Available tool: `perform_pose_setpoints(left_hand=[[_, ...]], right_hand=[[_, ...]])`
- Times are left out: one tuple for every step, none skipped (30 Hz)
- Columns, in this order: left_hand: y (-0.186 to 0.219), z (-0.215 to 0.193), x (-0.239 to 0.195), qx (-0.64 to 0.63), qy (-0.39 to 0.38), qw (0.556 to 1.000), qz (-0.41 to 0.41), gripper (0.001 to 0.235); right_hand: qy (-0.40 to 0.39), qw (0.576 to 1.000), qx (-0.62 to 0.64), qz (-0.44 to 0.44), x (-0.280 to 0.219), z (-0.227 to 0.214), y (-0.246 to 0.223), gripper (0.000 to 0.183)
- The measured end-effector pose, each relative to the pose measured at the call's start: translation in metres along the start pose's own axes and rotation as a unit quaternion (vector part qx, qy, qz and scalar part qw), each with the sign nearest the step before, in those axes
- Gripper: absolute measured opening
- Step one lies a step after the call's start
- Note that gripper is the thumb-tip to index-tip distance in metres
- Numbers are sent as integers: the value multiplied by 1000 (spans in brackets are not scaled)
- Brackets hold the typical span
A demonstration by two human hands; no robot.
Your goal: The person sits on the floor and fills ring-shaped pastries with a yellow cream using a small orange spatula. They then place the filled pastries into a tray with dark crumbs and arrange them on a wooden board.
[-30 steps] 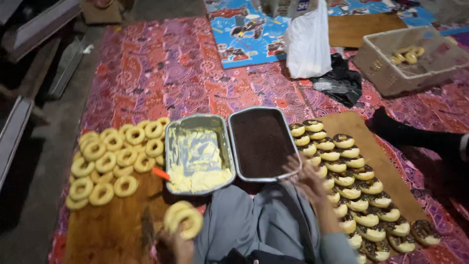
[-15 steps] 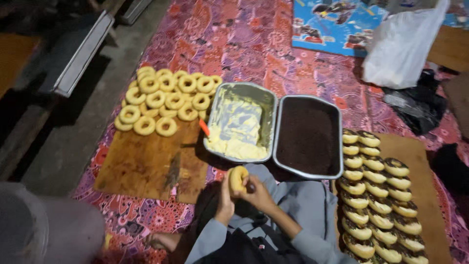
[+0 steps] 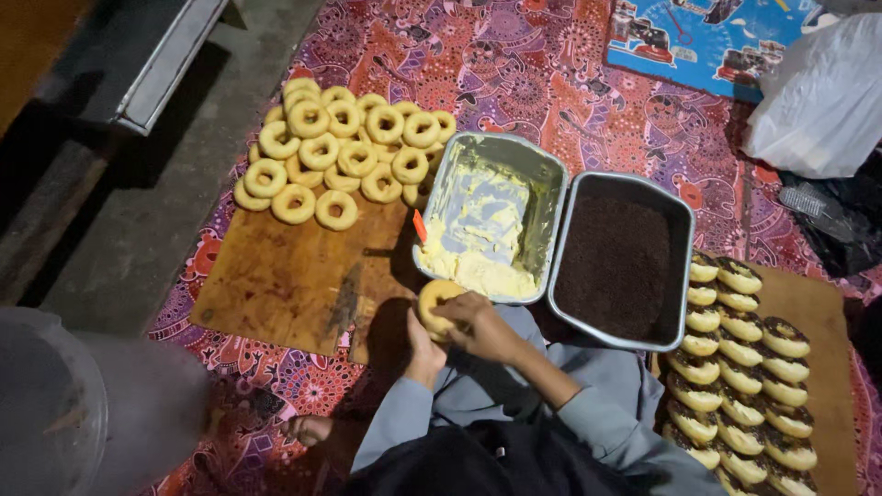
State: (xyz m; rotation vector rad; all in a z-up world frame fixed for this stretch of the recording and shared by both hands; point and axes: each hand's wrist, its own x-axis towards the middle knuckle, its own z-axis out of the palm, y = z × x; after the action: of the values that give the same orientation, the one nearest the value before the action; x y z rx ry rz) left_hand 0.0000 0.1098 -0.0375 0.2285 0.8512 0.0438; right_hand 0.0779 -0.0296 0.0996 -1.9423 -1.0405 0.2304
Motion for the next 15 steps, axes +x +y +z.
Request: perform_pose_setpoints(left_hand=[[-1,-2,0,-18,-37,998,45,49],[-2,-3,1,-36,-74,993,91,46],[-3,-5,1,-54,-111,983,136,43],[-4,-6,2,-71,-184,970,144,41],[-6,-8,1,-89,-256,950,152,40],[-8,-12,-2,-107,-325,926,161,39],[-10,-15,-6,-107,-270,946,146,39],[-8,-14,-7,-106,-216,961,134,40],[-4,-13,-7,-105,-161,974,122,42],[-2,-13,-8,-92,-122,984,96,47],[2,-12,-8,-78,-83,991,70,53],[3,-9,-7,-64,-45,996,43,58],[4,-7,-5,-69,-74,992,70,53],[4,-9,-5,-72,-101,987,97,49],[3,-10,-5,-76,-128,981,124,44]], right_hand=[[8,1000,-4,-30,0,1,-2,35],[16,998,-7,-62,4,-1,0,34],[51,997,-50,-15,13,-7,6,37],[86,991,-94,30,27,-16,17,40],[70,986,-120,87,38,-25,25,40],[51,978,-145,143,41,-29,30,40],[53,979,-147,133,40,-29,32,37],[55,980,-149,118,40,-27,31,34],[58,981,-150,104,38,-23,28,31],[46,991,-52,110,26,-13,20,35],[34,992,46,115,11,0,8,39],[30,999,19,38,1,8,0,38],[25,999,-7,-40,-2,11,-4,37],[19,992,-32,-117,-3,10,-5,36],[49,995,-60,-66,-4,9,-5,37]])
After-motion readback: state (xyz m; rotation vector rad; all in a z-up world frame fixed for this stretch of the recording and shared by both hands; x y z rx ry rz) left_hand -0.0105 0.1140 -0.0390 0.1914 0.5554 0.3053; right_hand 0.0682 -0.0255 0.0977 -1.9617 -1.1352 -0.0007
